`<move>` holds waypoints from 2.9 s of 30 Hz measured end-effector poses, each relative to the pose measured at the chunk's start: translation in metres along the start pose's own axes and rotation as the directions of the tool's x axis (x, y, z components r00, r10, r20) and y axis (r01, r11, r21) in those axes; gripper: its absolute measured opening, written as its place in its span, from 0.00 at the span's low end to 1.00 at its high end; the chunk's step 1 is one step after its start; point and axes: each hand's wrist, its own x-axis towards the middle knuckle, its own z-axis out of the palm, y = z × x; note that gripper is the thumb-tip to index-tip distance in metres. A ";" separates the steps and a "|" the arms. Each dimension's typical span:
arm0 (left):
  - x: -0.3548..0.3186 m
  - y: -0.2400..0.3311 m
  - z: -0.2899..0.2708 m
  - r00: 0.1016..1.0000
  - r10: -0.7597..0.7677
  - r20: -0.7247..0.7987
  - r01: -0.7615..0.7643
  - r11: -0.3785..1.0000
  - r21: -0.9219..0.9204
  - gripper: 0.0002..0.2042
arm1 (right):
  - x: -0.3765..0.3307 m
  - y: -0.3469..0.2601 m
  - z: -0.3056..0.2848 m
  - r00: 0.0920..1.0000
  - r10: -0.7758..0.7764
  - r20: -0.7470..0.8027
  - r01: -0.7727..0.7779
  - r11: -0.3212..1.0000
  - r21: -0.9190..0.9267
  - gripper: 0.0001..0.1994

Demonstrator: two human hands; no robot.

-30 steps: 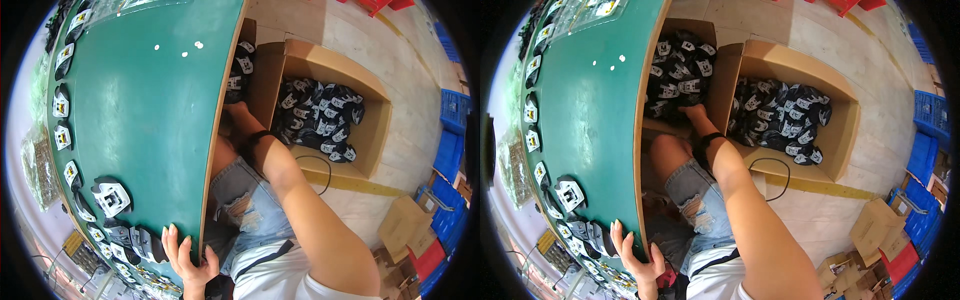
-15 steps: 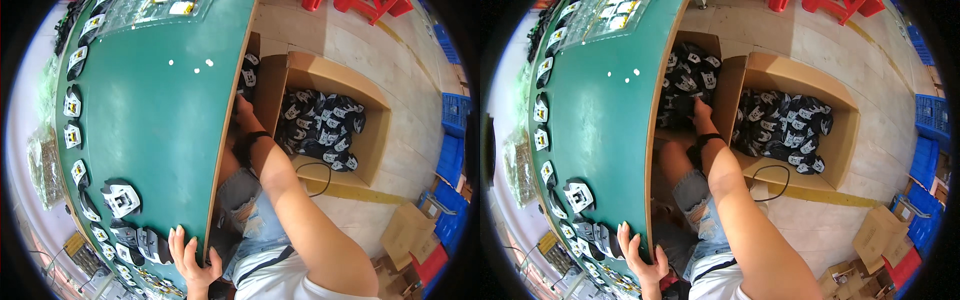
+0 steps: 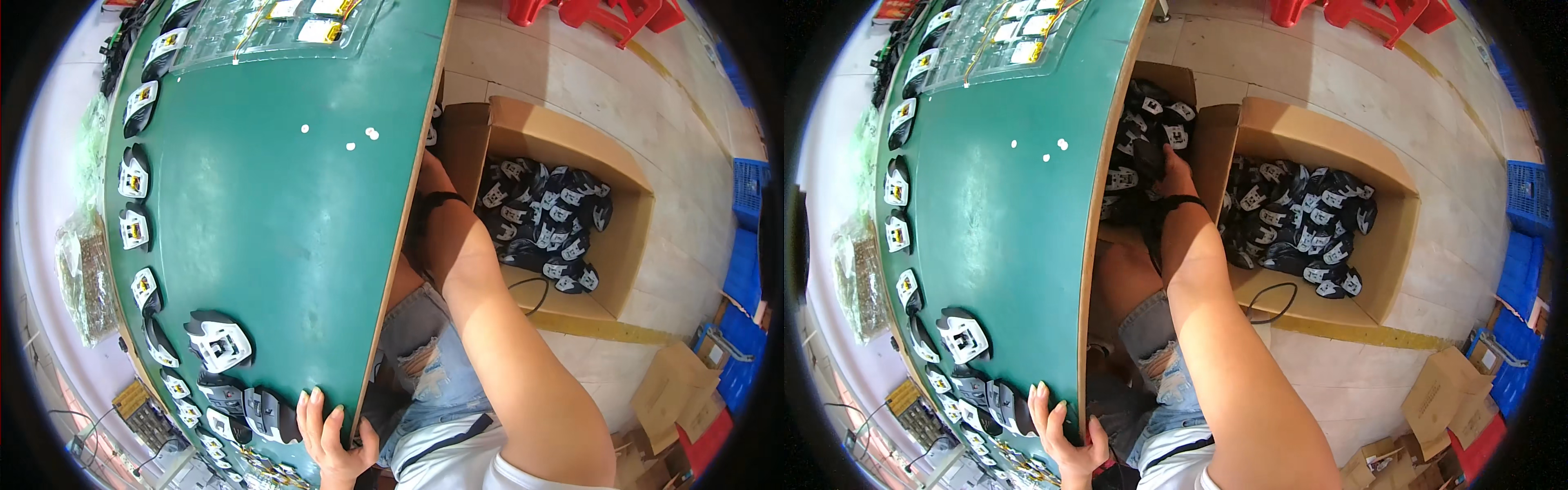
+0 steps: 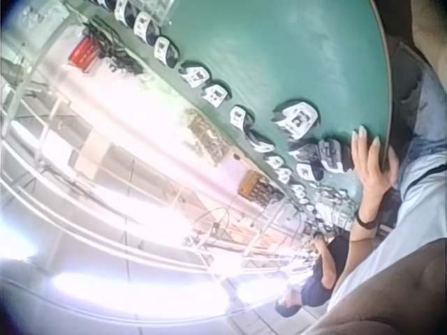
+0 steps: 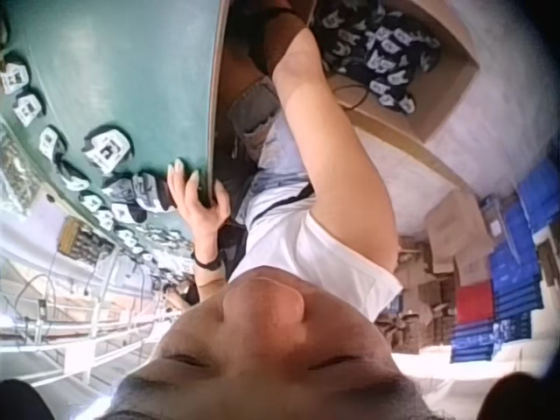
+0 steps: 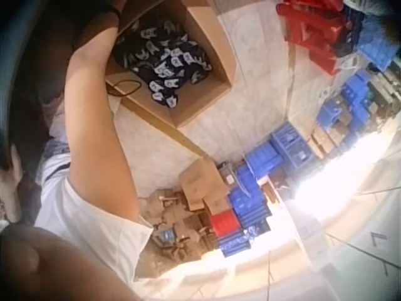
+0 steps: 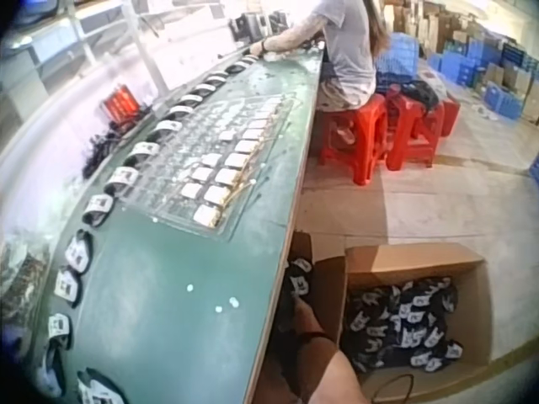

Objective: The person assembles electronic devices by inserting small batteries into the internal compartments of handheld units. They pick up each unit, insert a battery, and place the completed unit on the table, repeating this process for multiple items.

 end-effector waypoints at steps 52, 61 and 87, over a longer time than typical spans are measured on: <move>-0.148 -0.084 -0.038 0.775 -0.412 -0.479 0.420 0.902 -0.095 0.38 | -0.530 0.196 0.011 -0.374 -0.158 0.914 0.918 -0.204 0.340 0.15; -0.044 0.020 -0.029 0.959 0.000 -0.283 0.064 0.974 0.217 0.24 | -0.232 -0.020 -0.325 0.727 -0.686 0.029 0.586 0.598 -0.546 0.15; 0.102 0.047 0.032 0.985 -0.172 0.036 0.134 0.869 0.476 0.54 | -0.092 -0.150 -0.475 0.979 -0.177 0.097 -0.053 -0.689 -0.723 0.49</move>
